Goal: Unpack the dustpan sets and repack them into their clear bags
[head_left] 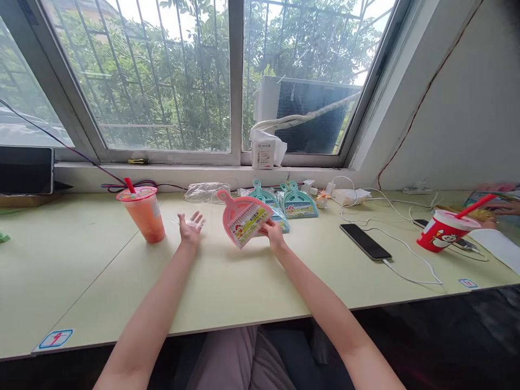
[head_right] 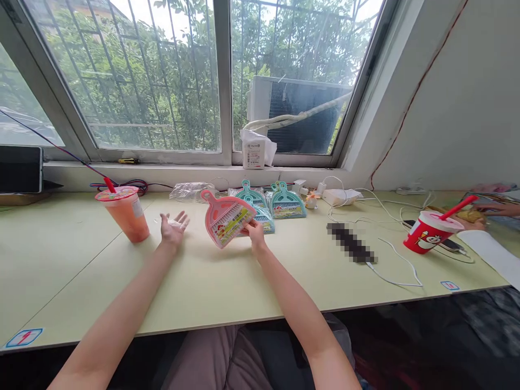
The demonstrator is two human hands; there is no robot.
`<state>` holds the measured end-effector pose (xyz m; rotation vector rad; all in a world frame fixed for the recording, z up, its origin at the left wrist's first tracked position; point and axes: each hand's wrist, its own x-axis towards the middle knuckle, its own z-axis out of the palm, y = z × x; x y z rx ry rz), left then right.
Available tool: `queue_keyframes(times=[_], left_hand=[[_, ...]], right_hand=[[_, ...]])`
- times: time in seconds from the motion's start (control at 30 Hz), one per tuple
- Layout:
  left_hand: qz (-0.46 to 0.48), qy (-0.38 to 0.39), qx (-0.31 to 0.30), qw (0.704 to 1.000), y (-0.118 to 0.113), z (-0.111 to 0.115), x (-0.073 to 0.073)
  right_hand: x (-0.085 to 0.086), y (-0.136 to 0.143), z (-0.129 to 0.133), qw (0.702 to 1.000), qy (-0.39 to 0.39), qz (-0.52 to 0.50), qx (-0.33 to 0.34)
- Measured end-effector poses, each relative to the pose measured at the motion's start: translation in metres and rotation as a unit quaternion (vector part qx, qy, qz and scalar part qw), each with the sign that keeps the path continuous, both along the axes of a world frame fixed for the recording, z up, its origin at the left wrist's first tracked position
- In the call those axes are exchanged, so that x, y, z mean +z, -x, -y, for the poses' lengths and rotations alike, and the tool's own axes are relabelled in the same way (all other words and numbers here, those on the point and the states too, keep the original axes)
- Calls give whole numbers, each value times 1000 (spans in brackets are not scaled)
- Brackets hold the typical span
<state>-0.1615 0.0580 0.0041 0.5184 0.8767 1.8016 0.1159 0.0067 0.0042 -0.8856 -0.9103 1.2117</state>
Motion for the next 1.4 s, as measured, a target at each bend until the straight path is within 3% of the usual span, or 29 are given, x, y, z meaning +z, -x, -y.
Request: queue_keyframes(times=[0.1, 0.23, 0.3, 0.4, 0.47, 0.57, 0.73, 0.9, 1.03, 1.13, 1.27, 1.4], left_hand=[[-113, 54, -37, 992, -2, -1, -3], [-271, 103, -101, 952, -11, -1, -5], [-252, 81, -87, 960, -13, 0, -3], [-150, 11, -13, 989, -12, 3, 1], [-85, -14, -2, 996, -8, 4, 2], [-49, 32, -97, 994, -2, 2, -2], [-89, 104, -260, 956, -2, -1, -9], [-174, 29, -368, 913, -25, 16, 0], [-186, -43, -433, 881, -47, 35, 7], [-207, -60, -403, 890, -58, 42, 8], [-261, -45, -300, 917, -67, 40, 3], [-231, -39, -216, 948, -72, 36, 1]], right_hand=[[1, -5, -2, 998, 4, -26, -50], [1, -8, -2, 998, 6, -26, -61], [1, -8, -1, 999, 5, -24, -49], [-1, -5, 1, 999, 2, -32, -27], [-1, -3, 2, 999, 2, -37, -21], [-1, -2, 2, 999, 5, -33, -23], [-3, -4, 1, 999, 34, -32, -18], [-7, -5, -2, 999, 36, -23, 10], [-3, -9, -1, 996, 74, 11, 51], [4, -11, 1, 995, 71, 31, 63], [12, -11, 3, 994, 74, 60, 58], [15, -19, -1, 994, 81, 73, -2]])
